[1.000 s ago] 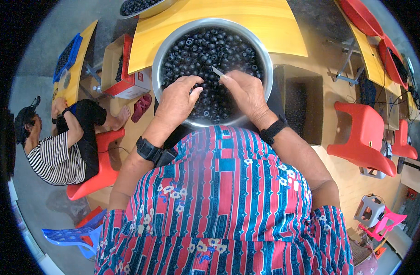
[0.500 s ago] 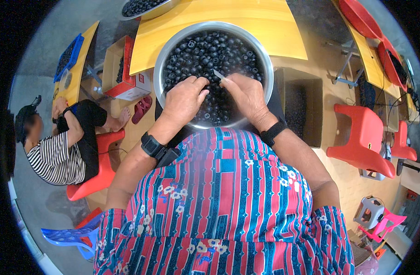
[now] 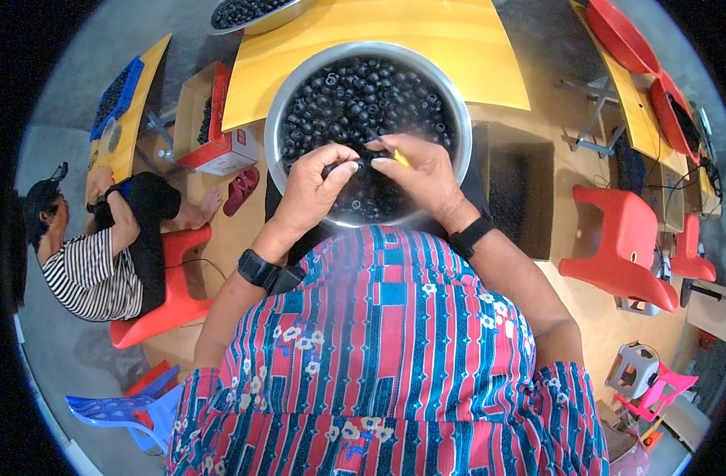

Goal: The recorder uses a small handheld tool to peel the skins off small, round black objects.

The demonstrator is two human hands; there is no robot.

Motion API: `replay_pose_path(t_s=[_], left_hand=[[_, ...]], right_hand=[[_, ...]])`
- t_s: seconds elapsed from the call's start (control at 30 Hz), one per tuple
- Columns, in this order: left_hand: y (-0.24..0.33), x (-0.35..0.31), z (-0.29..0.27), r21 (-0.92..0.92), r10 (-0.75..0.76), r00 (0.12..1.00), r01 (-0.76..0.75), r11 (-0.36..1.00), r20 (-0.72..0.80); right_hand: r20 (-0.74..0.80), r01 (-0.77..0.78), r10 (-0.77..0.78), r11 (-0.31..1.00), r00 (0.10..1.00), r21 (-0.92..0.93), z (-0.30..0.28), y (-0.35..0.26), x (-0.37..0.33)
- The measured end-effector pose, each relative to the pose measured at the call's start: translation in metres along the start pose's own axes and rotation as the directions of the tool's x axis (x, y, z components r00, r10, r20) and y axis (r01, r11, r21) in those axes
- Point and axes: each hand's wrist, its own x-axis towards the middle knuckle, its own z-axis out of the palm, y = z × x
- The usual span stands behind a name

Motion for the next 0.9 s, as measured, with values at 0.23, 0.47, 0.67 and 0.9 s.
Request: replay_pose_path(t_s=[0.23, 0.47, 0.67, 0.9], left_hand=[[-0.005, -0.01, 0.007, -0.382, -0.181, 0.977, 0.211, 0.9, 0.114], [-0.012, -0.016, 0.013, -0.703, -0.318, 0.898, 0.437, 0.561, 0.304], [-0.019, -0.02, 0.018, -0.761, -0.338, 0.872, 0.478, 0.438, 0.353], [-0.021, -0.023, 0.017, -0.765, -0.303, 0.873, 0.483, 0.425, 0.383]], right_hand=[[0.138, 0.029, -0.029, 1.0, 0.99, 0.005, 0.004, 0.005, -0.002], [0.178, -0.011, 0.012, 1.0, 0.984, -0.004, 0.005, -0.001, -0.002], [0.157, 0.068, -0.051, 0.992, 0.986, -0.108, 0.01, -0.012, -0.004], [0.135, 0.046, -0.025, 0.987, 0.99, -0.155, 0.014, -0.02, -0.005]])
